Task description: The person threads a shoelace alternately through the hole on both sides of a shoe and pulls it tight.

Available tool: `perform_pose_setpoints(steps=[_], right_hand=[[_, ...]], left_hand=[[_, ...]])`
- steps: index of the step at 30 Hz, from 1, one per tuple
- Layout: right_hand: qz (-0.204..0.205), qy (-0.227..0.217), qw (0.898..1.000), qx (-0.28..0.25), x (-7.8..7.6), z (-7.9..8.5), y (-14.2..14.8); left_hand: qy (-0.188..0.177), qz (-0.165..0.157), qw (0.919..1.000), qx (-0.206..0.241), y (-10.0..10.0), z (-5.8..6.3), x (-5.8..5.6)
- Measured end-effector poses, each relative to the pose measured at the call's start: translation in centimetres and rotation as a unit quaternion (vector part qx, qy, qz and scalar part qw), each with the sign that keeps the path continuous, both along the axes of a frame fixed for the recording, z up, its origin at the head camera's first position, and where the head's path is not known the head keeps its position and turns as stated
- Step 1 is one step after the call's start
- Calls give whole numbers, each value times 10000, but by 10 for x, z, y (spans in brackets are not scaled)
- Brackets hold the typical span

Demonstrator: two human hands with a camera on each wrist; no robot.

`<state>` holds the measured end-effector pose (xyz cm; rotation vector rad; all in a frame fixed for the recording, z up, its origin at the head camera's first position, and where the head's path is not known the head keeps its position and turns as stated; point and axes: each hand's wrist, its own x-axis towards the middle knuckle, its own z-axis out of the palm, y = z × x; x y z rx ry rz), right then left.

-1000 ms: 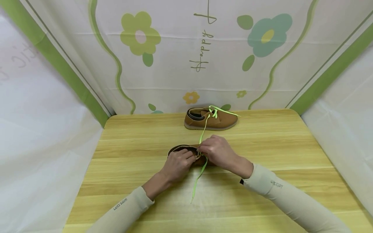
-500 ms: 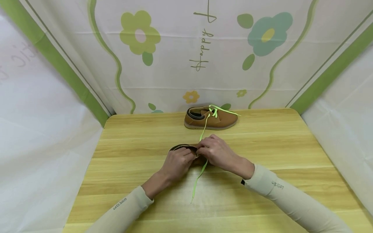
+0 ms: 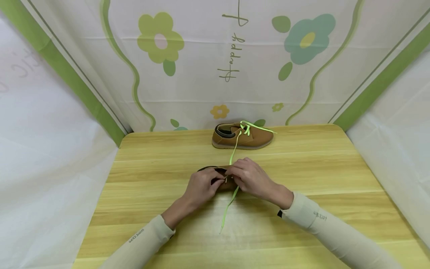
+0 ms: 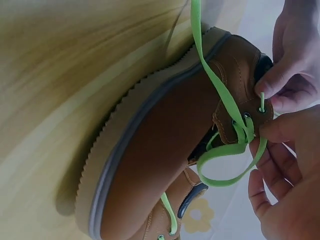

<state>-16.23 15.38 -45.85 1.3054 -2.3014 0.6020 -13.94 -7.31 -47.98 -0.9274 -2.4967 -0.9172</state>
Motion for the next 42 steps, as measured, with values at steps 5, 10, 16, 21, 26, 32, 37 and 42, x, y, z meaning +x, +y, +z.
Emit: perform_pose_setpoints(steps=[5, 10, 16, 21, 26, 32, 37, 42], right_hand=[[-71, -101, 9998, -155, 4, -5, 1], [-142, 18, 9993, -347, 6, -12, -2], [-149, 168, 9985, -500, 6, -19, -6], [-125, 198, 9982, -555, 7, -22, -7], [-139, 24, 9970, -755, 9, -22, -5], [-173, -141, 9943, -1039, 13, -23, 1], [-255, -517, 9860, -1563, 14, -21, 14], [-301, -1320, 9678, -2121, 14, -20, 31]], left_hand=[[-728, 77, 9973, 14, -1, 6, -3], [-1331, 195, 9909, 2, -2, 13, -8], [-1708, 293, 9848, -78, -3, 18, -11], [-1762, 364, 9835, -186, -3, 19, -11], [-1716, 387, 9842, -190, -2, 17, -11], [-1647, 431, 9852, -189, -1, 17, -11], [-1503, 443, 9874, -213, -1, 16, -11], [-1393, 449, 9891, -130, -1, 16, -11]])
